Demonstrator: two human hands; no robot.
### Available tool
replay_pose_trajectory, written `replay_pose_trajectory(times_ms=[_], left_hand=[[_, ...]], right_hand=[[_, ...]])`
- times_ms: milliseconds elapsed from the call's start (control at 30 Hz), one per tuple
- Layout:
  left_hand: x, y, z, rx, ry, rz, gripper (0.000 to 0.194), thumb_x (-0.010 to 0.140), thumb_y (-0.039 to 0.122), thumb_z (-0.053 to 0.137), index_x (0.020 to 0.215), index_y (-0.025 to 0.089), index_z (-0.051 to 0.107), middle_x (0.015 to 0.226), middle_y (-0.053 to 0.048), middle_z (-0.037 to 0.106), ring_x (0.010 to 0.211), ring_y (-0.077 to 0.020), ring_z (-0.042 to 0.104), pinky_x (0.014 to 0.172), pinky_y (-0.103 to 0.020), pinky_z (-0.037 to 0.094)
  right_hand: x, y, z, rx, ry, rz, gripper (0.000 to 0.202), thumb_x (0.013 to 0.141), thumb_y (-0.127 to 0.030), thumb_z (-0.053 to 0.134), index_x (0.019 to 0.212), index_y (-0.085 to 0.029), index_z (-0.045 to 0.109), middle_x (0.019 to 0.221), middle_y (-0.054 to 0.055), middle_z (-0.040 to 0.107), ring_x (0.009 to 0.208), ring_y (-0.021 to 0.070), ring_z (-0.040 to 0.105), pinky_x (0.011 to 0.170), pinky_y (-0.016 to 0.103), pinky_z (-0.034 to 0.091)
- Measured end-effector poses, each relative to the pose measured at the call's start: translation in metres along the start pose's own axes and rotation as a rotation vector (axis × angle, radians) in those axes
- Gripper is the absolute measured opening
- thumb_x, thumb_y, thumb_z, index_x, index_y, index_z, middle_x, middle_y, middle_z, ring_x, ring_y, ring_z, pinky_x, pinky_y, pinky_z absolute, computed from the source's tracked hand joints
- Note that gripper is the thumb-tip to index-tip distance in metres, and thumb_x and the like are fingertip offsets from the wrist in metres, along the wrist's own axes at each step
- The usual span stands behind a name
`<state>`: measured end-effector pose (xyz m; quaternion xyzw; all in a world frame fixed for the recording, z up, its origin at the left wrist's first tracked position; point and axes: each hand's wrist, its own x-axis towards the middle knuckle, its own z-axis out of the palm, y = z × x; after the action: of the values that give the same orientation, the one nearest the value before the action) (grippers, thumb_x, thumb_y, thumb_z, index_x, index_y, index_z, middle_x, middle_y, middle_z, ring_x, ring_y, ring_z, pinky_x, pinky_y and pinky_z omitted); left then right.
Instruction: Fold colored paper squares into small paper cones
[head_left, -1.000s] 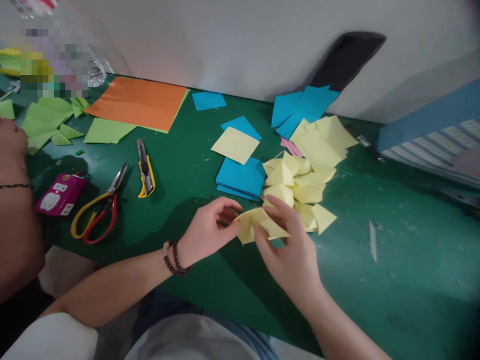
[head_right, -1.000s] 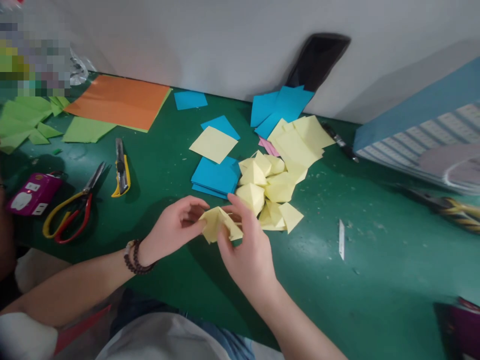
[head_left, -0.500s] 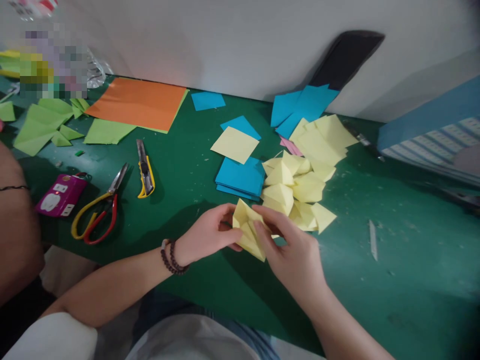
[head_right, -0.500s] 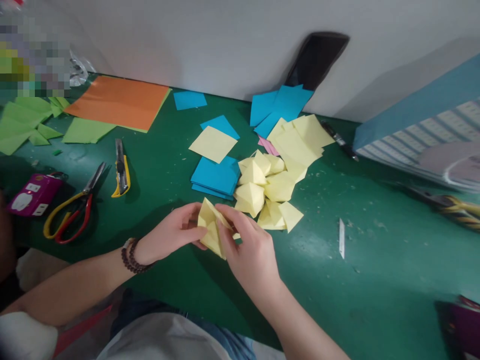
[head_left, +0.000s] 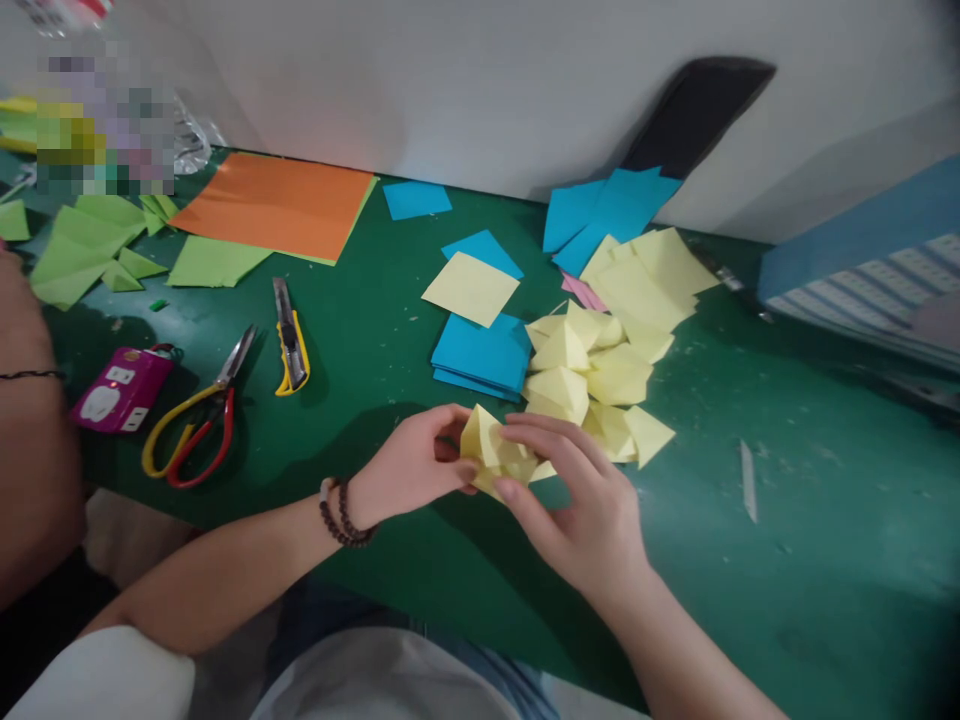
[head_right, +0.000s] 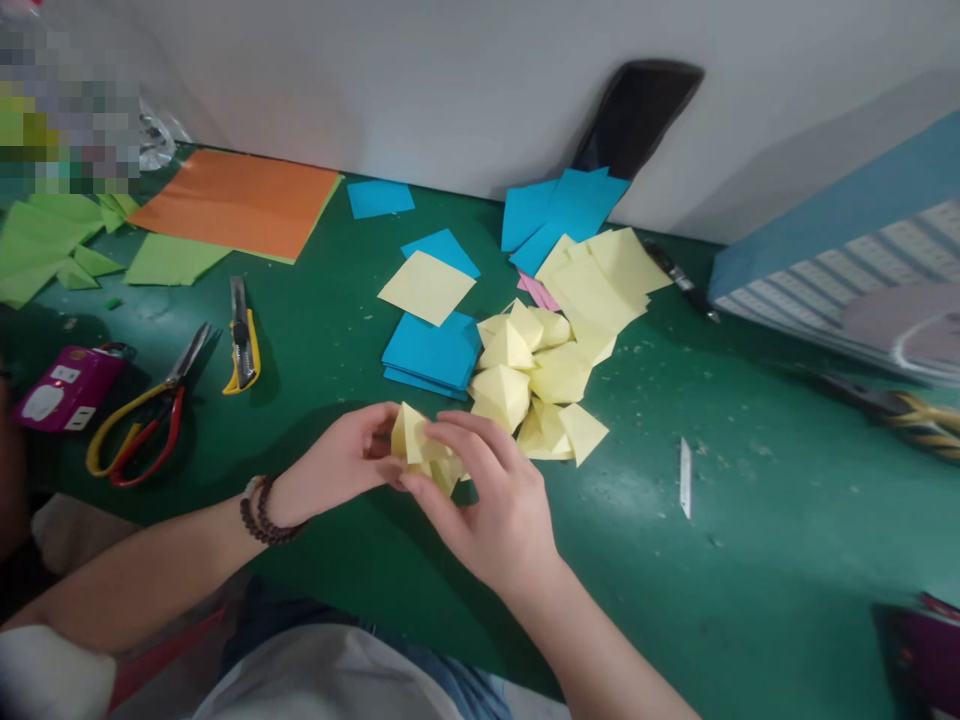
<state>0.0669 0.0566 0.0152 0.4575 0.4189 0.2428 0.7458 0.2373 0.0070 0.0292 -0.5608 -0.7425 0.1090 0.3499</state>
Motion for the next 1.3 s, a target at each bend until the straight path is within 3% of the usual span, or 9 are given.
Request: replay_pose_trajectory(times_ms=[133, 300, 500, 733, 867, 1033, 1100, 1200, 1300], left_hand=[[-0.002, -0.001, 0.000, 0.117, -0.001, 0.024, 0.034, 0.070, 0.006, 0.063, 0.103, 0.016, 0.062, 0.094, -0.003, 0.069, 0.072, -0.0131, 0.068, 0.060, -0.022, 0.059], [-0.003, 0.000, 0.001, 0.223, -0.027, 0.050, 0.036, 0.072, 0.011, 0.063, 0.107, 0.016, 0.063, 0.095, -0.005, 0.071, 0.074, -0.0143, 0.068, 0.062, -0.022, 0.057], [-0.004, 0.000, 0.001, 0.307, -0.044, 0.113, 0.035, 0.072, 0.009, 0.058, 0.106, 0.015, 0.065, 0.091, -0.003, 0.070, 0.073, -0.0133, 0.066, 0.064, -0.021, 0.054], [-0.005, 0.001, 0.002, 0.312, -0.041, 0.121, 0.032, 0.073, 0.012, 0.058, 0.104, 0.016, 0.066, 0.087, -0.002, 0.070, 0.072, -0.0131, 0.066, 0.062, -0.020, 0.052], [-0.004, 0.004, 0.001, 0.318, -0.004, 0.111, 0.020, 0.077, 0.020, 0.061, 0.096, 0.016, 0.065, 0.086, -0.002, 0.068, 0.067, -0.0122, 0.064, 0.058, -0.020, 0.050], [0.000, 0.005, -0.004, 0.182, 0.097, 0.093, 0.021, 0.070, 0.012, 0.061, 0.090, 0.016, 0.063, 0.083, 0.001, 0.065, 0.072, -0.0122, 0.064, 0.063, -0.020, 0.050], [0.002, 0.006, -0.006, 0.091, 0.135, 0.074, 0.022, 0.070, 0.012, 0.063, 0.091, 0.017, 0.063, 0.082, 0.001, 0.064, 0.072, -0.0116, 0.063, 0.061, -0.019, 0.050], [0.005, 0.005, -0.011, -0.018, 0.130, 0.063, 0.021, 0.071, 0.017, 0.067, 0.091, 0.016, 0.063, 0.080, 0.001, 0.064, 0.069, -0.0112, 0.062, 0.060, -0.020, 0.049], [0.006, 0.003, -0.013, -0.024, 0.125, 0.085, 0.022, 0.072, 0.018, 0.069, 0.093, 0.016, 0.064, 0.084, 0.000, 0.067, 0.073, -0.0121, 0.063, 0.063, -0.022, 0.050]], right_hand=[[-0.002, 0.002, 0.004, -0.089, 0.041, 0.069, 0.009, 0.088, -0.027, 0.059, 0.096, -0.024, 0.061, 0.089, 0.003, 0.072, 0.076, 0.0168, 0.069, 0.070, 0.029, 0.058], [-0.003, 0.005, 0.008, -0.097, 0.060, 0.145, 0.019, 0.087, -0.022, 0.058, 0.106, -0.023, 0.059, 0.080, -0.001, 0.068, 0.061, 0.0121, 0.065, 0.060, 0.025, 0.054], [0.000, 0.005, 0.006, -0.055, -0.023, 0.144, 0.015, 0.085, -0.021, 0.057, 0.099, -0.022, 0.063, 0.080, 0.000, 0.067, 0.062, 0.0125, 0.064, 0.058, 0.024, 0.053], [-0.001, 0.004, 0.007, -0.012, -0.021, 0.168, 0.012, 0.083, -0.018, 0.058, 0.092, -0.024, 0.062, 0.078, -0.002, 0.068, 0.059, 0.0110, 0.063, 0.057, 0.022, 0.052], [-0.004, 0.002, 0.008, 0.073, -0.021, 0.208, 0.015, 0.084, -0.022, 0.061, 0.098, -0.024, 0.061, 0.078, -0.002, 0.068, 0.058, 0.0105, 0.063, 0.055, 0.021, 0.053], [-0.005, 0.000, 0.004, 0.262, -0.006, 0.268, 0.028, 0.088, -0.026, 0.060, 0.116, -0.023, 0.054, 0.094, 0.004, 0.070, 0.074, 0.0135, 0.068, 0.066, 0.026, 0.059], [-0.004, 0.001, 0.001, 0.272, 0.014, 0.213, 0.025, 0.090, -0.018, 0.055, 0.115, -0.024, 0.054, 0.099, 0.005, 0.068, 0.084, 0.0149, 0.068, 0.071, 0.028, 0.059], [0.000, 0.005, -0.004, 0.188, 0.016, -0.006, 0.028, 0.087, -0.007, 0.053, 0.107, -0.025, 0.059, 0.107, 0.007, 0.062, 0.095, 0.0171, 0.065, 0.078, 0.032, 0.058], [0.003, 0.010, -0.005, 0.093, -0.051, -0.201, 0.036, 0.084, -0.001, 0.053, 0.106, -0.027, 0.064, 0.130, 0.010, 0.049, 0.105, 0.0199, 0.061, 0.081, 0.036, 0.058]])
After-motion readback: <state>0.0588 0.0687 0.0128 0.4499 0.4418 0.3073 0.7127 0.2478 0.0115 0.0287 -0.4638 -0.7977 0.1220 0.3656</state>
